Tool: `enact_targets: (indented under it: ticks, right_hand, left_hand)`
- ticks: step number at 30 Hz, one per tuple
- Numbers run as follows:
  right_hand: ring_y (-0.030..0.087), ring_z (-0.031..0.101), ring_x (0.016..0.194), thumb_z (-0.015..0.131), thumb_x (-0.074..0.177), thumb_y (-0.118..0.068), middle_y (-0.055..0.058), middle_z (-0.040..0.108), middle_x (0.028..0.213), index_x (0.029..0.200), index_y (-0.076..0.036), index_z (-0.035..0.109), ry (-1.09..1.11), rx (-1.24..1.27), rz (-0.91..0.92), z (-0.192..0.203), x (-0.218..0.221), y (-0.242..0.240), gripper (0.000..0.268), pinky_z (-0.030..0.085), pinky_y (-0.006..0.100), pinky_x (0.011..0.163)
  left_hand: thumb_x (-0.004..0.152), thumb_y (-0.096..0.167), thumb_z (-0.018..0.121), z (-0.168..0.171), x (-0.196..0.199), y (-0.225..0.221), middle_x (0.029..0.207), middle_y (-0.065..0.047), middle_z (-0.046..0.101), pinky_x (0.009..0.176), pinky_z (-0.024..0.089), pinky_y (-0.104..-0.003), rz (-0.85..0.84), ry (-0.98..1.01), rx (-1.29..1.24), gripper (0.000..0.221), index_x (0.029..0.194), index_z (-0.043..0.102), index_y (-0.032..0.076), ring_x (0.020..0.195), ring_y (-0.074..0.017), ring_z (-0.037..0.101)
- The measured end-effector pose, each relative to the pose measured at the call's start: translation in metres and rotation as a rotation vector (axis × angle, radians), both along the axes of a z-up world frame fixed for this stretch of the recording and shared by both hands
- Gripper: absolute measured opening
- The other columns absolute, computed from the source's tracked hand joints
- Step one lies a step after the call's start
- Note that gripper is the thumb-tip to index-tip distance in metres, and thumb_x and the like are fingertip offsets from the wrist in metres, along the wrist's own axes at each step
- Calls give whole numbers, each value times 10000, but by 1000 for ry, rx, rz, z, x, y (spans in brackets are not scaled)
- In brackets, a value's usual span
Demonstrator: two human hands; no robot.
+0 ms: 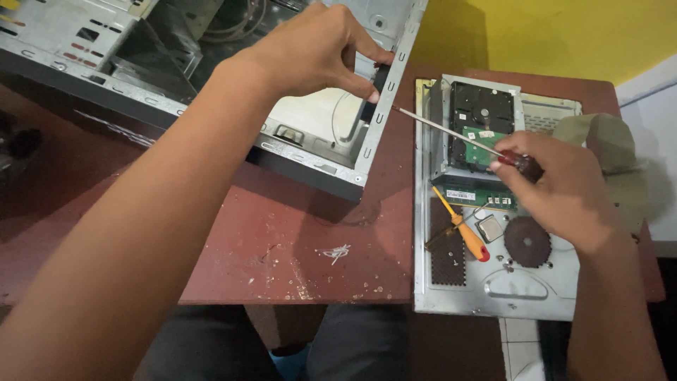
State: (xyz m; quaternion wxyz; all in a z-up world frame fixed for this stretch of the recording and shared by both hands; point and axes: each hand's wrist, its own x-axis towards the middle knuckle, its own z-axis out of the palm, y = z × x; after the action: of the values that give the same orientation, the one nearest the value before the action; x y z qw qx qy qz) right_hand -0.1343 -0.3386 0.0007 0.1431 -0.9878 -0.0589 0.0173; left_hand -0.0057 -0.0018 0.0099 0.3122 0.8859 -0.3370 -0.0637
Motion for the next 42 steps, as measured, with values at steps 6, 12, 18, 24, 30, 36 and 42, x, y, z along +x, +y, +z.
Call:
enact_targets:
  ticks: [6,12,18,24,30,36,42]
  right_hand:
    - [225,699,993,662,973,-195,44,776,1112,1118,-99,753,-57,54,112,-6,1,-7,196,488,342,821]
    - [205,697,947,709,951,-190,7,777,1098,1137,-158,758,-157,-74,202,-10,2,-20,195,484,326,770]
    - [290,673,981,606,1054,-262,95,738,1159,1245,-71,731,-121,-149,88,-4,-5,-23,298,497,410,847]
    - [205,659,868,752,1040,-260,-8,701,1099,1152,-182,653,-545,-565,167,-21,-17,-31,169,459,322,583]
    - [94,683,1133,685,1132,-303,-86,650,1246,1172,-282,752,-618,-612,144,-9,-30,-16,80,516,296,632]
    - [281,598,949,713,1020,-129,127,589,1146,1136,-42,615,-606,-330,221,-24,-18,-21,175,449,350,580]
    - [370,648,1145,737,1014,37,221,578,1328,1127,62,686,-634,-214,306,-21,-24,-11,127,569,437,894]
  left_hand:
    - [795,396,908,0,1,-2,618,-1,669,669,399,-328,58,-9,56,512,1264,786,230,653,-179,541]
    - [794,390,918,-2,1,-2,650,4,684,640,410,-386,59,-49,51,519,1266,789,220,681,-175,558]
    - [818,408,904,1,-2,-2,596,-13,645,628,376,-341,52,-9,49,512,1284,778,237,666,-176,504]
    - [789,429,907,10,-9,-4,735,-38,730,669,451,-366,89,27,70,562,1298,764,240,728,-188,610]
    - [782,448,914,7,-6,-3,700,-56,691,598,416,-401,116,-4,107,555,1285,775,260,661,-232,572]
    - [792,435,919,-3,1,-2,569,-67,607,640,420,-406,68,-78,89,547,1279,785,225,688,-257,578]
    - [795,472,905,2,-4,-1,651,-40,691,603,392,-383,83,-28,81,579,1311,760,251,662,-204,540]
